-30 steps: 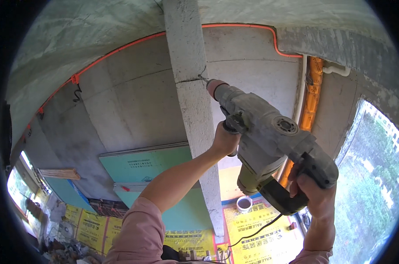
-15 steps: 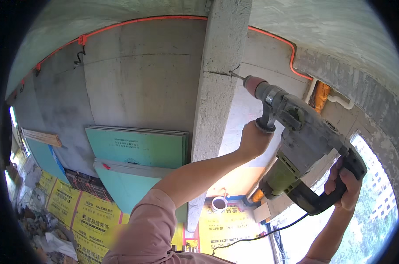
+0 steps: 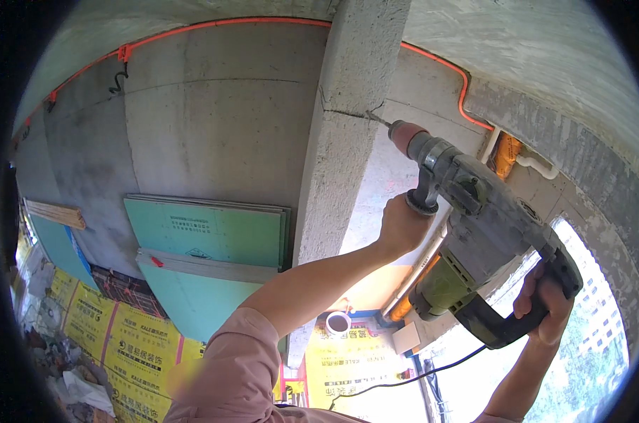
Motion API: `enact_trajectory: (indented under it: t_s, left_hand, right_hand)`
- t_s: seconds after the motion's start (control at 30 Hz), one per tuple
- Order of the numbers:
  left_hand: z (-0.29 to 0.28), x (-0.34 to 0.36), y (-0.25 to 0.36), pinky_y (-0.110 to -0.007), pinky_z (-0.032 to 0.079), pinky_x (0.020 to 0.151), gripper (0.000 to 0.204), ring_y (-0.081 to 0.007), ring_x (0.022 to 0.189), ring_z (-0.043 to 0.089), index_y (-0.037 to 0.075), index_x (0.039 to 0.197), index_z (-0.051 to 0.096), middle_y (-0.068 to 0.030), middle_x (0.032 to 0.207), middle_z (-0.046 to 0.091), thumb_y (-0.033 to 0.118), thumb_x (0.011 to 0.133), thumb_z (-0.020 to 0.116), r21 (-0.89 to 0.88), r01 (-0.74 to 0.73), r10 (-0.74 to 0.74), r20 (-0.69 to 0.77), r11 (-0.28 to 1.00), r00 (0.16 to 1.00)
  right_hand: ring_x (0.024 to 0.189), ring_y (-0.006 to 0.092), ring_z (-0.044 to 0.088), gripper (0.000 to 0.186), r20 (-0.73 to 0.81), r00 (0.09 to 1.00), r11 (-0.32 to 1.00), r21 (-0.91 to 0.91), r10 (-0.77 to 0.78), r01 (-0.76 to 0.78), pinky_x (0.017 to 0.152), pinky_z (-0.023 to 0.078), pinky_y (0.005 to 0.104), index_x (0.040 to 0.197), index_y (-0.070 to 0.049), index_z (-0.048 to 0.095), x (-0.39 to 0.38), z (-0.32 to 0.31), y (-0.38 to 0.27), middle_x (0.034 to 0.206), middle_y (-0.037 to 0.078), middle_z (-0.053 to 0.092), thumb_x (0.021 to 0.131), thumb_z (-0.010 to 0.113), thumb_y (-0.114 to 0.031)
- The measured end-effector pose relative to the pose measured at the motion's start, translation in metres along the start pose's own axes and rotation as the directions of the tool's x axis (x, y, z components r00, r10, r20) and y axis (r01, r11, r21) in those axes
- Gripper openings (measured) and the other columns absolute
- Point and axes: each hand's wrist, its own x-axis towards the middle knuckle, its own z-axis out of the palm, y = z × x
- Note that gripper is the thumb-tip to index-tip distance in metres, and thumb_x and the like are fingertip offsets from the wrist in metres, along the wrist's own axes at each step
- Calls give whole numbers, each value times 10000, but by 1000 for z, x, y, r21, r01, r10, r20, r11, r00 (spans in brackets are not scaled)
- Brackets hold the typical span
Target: Using a rotary hammer to drill holes into a concrete wall and ceiling.
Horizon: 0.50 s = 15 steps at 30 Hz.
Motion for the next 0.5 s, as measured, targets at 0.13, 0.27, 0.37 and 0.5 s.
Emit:
enact_trajectory:
  t_s: [0.13, 0.27, 0.37, 0.5]
  left_hand:
    - [1, 1, -4, -485, 545, 780, 348, -430, 929, 707, -1, 985, 725, -246, 921, 731, 333, 894, 687, -57, -12, 12, -1, 998, 1000]
    - [3, 2, -4, -486, 543, 771, 350, -431, 918, 710, -2, 968, 726, -246, 901, 730, 338, 894, 690, -82, -38, 37, -5, 996, 999]
    - [3, 1, -2, -488, 543, 770, 348, -437, 915, 706, 0, 961, 728, -246, 903, 729, 339, 893, 691, -116, -8, 7, -9, 993, 1000]
    - [4, 3, -1, -490, 543, 771, 342, -444, 912, 701, 2, 963, 728, -247, 902, 727, 334, 891, 692, -98, -9, 7, -21, 995, 1000]
  right_hand:
    - [476, 155, 582, 314, 32, 999, 999, -23, -27, 27, 390, 481, 284, 1066, 54, 549, -4, 9, -9, 770, 127, 613, 891, 631, -193]
    - [476, 149, 580, 346, -22, 999, 996, -82, -38, 36, 392, 483, 282, 1091, 69, 549, -5, 19, -18, 771, 129, 616, 895, 623, -207]
    - [477, 147, 579, 356, 4, 999, 995, -93, -35, 35, 394, 486, 280, 1090, 76, 554, -1, 18, -20, 774, 129, 619, 898, 619, -216]
    - [472, 146, 571, 345, 6, 999, 994, -96, -45, 45, 393, 483, 282, 1070, 74, 562, 1, 15, -16, 770, 126, 617, 895, 623, -217]
